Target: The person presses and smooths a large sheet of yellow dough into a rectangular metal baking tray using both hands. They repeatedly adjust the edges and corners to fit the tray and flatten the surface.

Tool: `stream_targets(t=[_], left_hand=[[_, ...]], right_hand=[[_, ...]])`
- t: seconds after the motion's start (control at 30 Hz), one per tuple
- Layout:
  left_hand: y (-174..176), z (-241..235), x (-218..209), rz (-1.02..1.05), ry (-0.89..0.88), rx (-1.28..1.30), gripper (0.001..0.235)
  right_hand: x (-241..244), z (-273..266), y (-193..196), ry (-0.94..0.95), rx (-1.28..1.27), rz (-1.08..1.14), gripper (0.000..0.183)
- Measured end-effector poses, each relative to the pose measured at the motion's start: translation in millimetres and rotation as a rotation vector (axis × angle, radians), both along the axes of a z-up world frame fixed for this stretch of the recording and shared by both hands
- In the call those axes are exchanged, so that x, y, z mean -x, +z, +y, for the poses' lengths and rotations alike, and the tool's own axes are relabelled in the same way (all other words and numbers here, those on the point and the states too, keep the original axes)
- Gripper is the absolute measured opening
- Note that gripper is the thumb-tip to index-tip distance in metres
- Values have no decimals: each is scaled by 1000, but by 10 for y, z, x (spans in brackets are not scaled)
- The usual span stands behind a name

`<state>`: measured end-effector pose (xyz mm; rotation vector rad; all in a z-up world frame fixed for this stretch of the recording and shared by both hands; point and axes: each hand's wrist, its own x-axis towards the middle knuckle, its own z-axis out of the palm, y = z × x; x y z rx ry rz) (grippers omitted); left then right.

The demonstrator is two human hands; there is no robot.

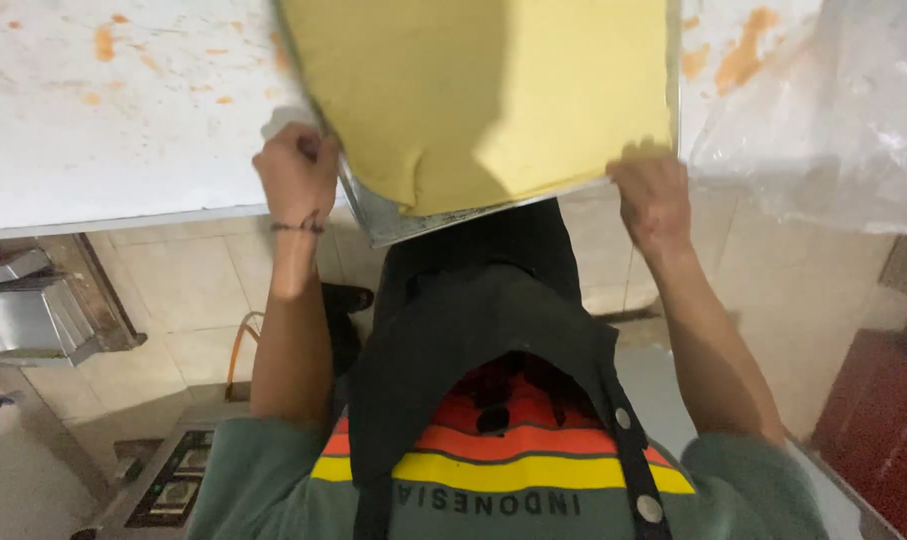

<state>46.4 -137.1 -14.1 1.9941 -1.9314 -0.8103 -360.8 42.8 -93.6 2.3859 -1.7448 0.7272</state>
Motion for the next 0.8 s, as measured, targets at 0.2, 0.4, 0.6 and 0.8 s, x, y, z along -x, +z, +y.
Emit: stream_targets(t=[0.2, 0.4, 0.6, 0.8], left_hand=[[370, 561, 76, 41, 7, -146, 25], [395, 755, 530, -21, -559, 642, 24], [-33, 662, 624, -72, -793, 646, 11], [331, 462, 582, 289, -736, 166, 7]], right_hand=[[-372, -693, 987, -144, -60, -38, 16], [-1191, -575, 752, 1, 136, -125, 12], [-1722, -727, 768, 98, -98, -179, 23], [-1780, -723, 792, 31, -200, -178, 15]])
